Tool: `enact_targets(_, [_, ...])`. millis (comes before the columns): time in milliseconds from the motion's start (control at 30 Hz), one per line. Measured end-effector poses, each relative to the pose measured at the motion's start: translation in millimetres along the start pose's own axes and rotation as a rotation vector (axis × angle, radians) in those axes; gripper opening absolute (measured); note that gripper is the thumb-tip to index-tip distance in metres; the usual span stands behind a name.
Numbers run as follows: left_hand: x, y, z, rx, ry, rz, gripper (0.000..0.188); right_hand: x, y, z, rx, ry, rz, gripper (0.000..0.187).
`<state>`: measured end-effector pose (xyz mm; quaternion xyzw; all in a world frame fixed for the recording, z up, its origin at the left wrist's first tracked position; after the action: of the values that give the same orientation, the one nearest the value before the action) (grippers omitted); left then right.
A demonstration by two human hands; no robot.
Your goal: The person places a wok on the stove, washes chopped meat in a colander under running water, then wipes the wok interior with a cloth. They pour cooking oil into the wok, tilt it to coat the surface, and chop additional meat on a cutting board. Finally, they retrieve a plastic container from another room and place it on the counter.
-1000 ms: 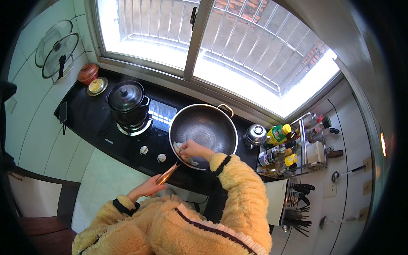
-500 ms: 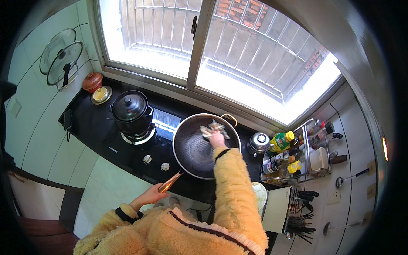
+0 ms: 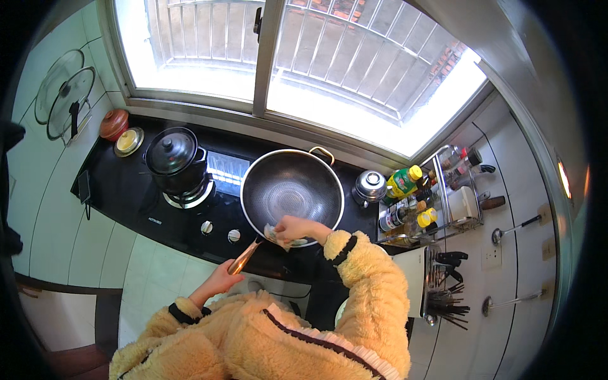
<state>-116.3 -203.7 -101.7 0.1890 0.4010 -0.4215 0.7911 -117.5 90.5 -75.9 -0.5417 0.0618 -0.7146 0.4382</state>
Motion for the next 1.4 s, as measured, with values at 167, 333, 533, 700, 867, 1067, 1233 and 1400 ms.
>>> enact_targets(167, [-7, 2, 3, 0.003, 0.016, 0.013, 0.038, 27, 25, 22, -0.319, -0.024, 0.171, 0.020])
enact_targets(333, [-6, 1, 5, 0.023, -0.036, 0.034, 0.040, 10, 39, 67, -0.287, 0.000, 0.566, 0.019])
enact_targets(533, [-6, 1, 3, 0.023, -0.023, 0.045, 0.040, -21, 0, 110, -0.335, 0.046, 0.853, 0.013])
enact_targets(700, [-5, -1, 2, 0.026, -0.061, 0.034, 0.038, -7, 23, 83, -0.244, -0.065, 0.650, 0.011])
enact_targets(867, [-4, -3, 1, 0.042, -0.079, 0.022, 0.039, -40, -5, 86, -0.055, 0.059, 0.563, 0.014])
enact_targets(1067, [-3, -4, -1, 0.078, -0.051, 0.053, 0.038, -141, -99, 50, -0.127, 0.208, 1.049, 0.016])
enact_targets(1233, [-5, -8, 3, 0.108, -0.081, 0.042, 0.038, -167, -123, -24, -0.373, 0.142, 1.316, 0.019])
enact_targets(1400, [-6, -8, 1, 0.075, -0.067, 0.006, 0.037, -166, -105, -39, -0.394, 0.378, 1.347, 0.023])
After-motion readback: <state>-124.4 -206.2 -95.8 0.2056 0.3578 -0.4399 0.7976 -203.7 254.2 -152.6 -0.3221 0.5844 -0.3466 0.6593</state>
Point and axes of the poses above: each hand's wrist, its own z-axis away from the middle knuckle, its own y-axis out of the palm, x = y × z, the point moved 2 cm from there along -z, towards the middle knuckle, and after that the axes turned 8 degrees about -y, right-handed, at the moved point
